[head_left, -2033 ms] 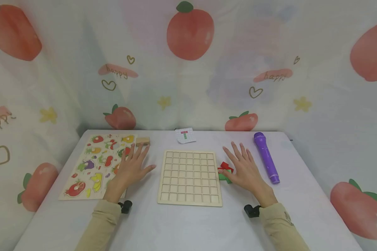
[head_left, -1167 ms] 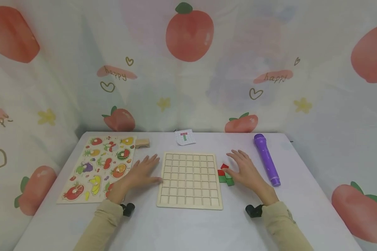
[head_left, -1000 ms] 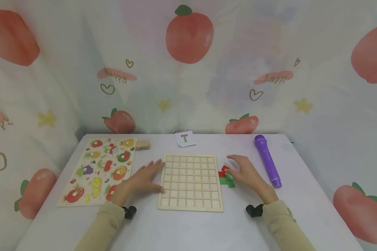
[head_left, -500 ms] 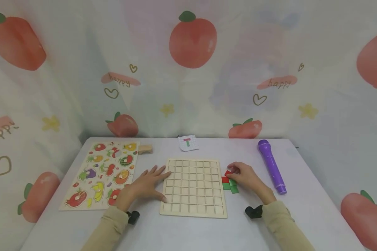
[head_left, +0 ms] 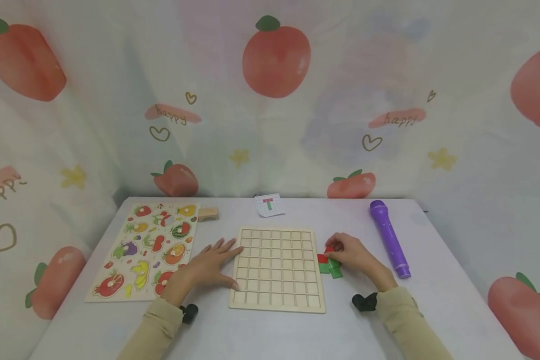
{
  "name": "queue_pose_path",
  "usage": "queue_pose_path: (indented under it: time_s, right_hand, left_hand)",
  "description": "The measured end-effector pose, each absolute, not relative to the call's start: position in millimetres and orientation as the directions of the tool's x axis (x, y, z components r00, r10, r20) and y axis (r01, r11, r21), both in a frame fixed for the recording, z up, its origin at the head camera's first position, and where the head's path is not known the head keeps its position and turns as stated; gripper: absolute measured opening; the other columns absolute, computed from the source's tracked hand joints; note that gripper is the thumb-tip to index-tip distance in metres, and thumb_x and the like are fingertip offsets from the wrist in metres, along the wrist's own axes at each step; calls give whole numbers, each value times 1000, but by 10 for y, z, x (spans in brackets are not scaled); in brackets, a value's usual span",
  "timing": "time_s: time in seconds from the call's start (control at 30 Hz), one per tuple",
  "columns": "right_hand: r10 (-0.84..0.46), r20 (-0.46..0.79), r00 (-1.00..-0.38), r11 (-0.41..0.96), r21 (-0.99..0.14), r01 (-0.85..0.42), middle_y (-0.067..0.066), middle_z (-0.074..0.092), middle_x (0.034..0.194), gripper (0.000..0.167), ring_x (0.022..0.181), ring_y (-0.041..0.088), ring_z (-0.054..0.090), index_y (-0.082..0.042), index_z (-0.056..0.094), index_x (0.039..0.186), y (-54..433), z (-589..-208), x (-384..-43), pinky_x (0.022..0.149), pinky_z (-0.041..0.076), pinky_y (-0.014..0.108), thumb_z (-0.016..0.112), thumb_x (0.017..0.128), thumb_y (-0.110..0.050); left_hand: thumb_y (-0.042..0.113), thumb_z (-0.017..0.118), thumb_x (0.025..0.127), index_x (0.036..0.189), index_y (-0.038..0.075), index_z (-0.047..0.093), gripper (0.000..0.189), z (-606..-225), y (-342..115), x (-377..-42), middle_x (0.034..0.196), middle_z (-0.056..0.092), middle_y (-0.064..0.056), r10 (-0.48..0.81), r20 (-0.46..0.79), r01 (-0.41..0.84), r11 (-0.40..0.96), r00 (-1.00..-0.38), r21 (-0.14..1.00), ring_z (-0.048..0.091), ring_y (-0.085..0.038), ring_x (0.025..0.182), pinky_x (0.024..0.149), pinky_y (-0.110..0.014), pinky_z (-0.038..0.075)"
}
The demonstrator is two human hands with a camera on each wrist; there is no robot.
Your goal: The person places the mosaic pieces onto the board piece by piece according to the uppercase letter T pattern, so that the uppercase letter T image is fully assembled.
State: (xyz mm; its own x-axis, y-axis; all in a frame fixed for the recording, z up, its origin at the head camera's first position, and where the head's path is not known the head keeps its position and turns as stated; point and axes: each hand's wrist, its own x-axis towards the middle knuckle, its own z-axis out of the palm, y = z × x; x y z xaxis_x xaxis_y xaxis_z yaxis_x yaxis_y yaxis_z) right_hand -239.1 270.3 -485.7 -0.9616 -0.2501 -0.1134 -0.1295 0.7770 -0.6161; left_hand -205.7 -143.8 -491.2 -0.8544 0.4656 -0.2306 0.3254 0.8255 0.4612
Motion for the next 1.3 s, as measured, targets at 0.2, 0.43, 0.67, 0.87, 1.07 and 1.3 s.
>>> queue_pose_path:
  time_s: [0.2,0.43,0.67,0.87,1.07,1.3]
  right_hand:
    - [-187,-117,-975,781,-620,-75,7,67,89,19,80,19,58,-4,67,106,2665,-4849,-2379,67,54,27,76,92,-13]
    - [-159,-11,-987,756,-644,-114,8,73,94,16,83,18,64,-3,72,107,2609,-4832,-2382,70,56,22,74,94,-13]
    - [-116,-23,-993,649,-759,-58,13,75,99,21,81,19,67,-2,72,115,2414,-4802,-2453,63,55,23,70,97,-13]
    - [-148,-110,-983,527,-849,16,17,74,105,24,81,19,69,0,70,120,2168,-4809,-2536,74,63,27,68,98,-10]
    - [-202,-156,-967,499,-866,35,17,73,108,27,84,20,72,1,68,123,1937,-4803,-2571,82,63,32,66,97,-6]
    - [-283,-180,-942,426,-904,45,19,71,105,32,82,21,75,6,65,126,1727,-4822,-2611,82,64,33,66,95,2]
  left_hand:
    - [57,85,76,160,27,40,99,-4894,-1442,-2029,172,23,-6,447,-228,310,833,-865,458,12,-36,160,130,-59,13]
    - [57,84,77,161,24,39,100,-4882,-1456,-2008,172,22,-8,448,-232,306,831,-864,465,12,-38,160,130,-60,12]
    - [49,87,77,161,22,39,101,-4884,-1460,-2069,172,23,-8,448,-247,282,818,-859,502,11,-38,160,130,-60,9]
    - [49,88,76,160,21,39,101,-4925,-1485,-2086,171,24,-7,443,-242,272,812,-863,517,11,-37,160,130,-59,8]
    - [40,90,76,160,16,40,100,-4897,-1466,-2057,171,24,-11,452,-224,266,785,-863,559,11,-41,159,129,-62,7]
    - [35,91,74,159,15,41,101,-4865,-1428,-2036,170,27,-11,433,-227,235,779,-873,582,13,-39,159,129,-62,7]
